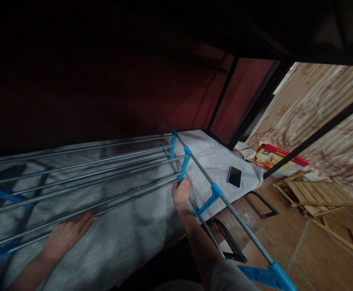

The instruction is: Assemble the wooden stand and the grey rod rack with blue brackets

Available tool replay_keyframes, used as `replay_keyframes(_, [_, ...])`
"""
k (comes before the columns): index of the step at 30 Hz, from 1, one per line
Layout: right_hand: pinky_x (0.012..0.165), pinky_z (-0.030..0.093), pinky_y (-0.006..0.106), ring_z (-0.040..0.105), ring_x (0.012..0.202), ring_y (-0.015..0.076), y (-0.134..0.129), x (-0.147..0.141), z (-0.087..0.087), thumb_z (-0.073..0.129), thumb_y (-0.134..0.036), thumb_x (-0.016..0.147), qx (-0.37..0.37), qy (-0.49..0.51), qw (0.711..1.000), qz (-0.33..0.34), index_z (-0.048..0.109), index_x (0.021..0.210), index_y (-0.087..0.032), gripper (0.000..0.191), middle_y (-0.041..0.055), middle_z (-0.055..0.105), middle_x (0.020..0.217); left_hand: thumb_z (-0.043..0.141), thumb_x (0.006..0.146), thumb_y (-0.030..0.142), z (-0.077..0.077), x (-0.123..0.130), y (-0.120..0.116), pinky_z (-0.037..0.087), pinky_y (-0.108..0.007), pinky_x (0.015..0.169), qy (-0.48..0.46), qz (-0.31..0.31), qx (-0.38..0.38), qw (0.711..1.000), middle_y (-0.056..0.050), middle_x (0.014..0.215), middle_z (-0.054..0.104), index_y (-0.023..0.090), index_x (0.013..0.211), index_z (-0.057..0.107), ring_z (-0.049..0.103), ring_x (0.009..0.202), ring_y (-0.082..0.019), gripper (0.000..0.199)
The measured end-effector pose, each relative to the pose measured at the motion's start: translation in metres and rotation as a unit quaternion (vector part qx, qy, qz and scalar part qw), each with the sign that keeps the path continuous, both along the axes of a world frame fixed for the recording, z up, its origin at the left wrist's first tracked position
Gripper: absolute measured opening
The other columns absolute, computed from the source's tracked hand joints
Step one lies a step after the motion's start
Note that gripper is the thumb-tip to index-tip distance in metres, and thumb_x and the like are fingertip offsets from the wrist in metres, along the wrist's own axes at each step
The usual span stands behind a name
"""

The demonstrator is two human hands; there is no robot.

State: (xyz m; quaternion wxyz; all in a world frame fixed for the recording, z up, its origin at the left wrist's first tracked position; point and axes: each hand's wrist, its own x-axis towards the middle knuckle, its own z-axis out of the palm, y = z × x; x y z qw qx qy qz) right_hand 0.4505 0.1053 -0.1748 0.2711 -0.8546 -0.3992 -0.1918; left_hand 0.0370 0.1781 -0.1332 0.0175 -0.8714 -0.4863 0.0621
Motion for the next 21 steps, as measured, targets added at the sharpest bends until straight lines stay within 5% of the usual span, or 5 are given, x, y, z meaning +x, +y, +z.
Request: replay_keyframes(21, [0.09, 0.043, 0.043, 0.06, 0.103, 0.0319, -0.001, -0.004, 0.014, 0.045, -0.03, 0.096, -0.078, 0.056, 0.995, -0.018, 0.058, 0.103, -0.012, 0.023, 0.0198, 0.064, 0.101, 0.023, 0.097, 0.048, 0.005, 0.001, 0.008, 0.05, -0.046, 0.084, -0.054, -0.009, -0.078, 0.995, -0.014, 0.104, 0.075, 0.017, 0.127, 0.061, 0.07, 0.096, -0.034, 0.058])
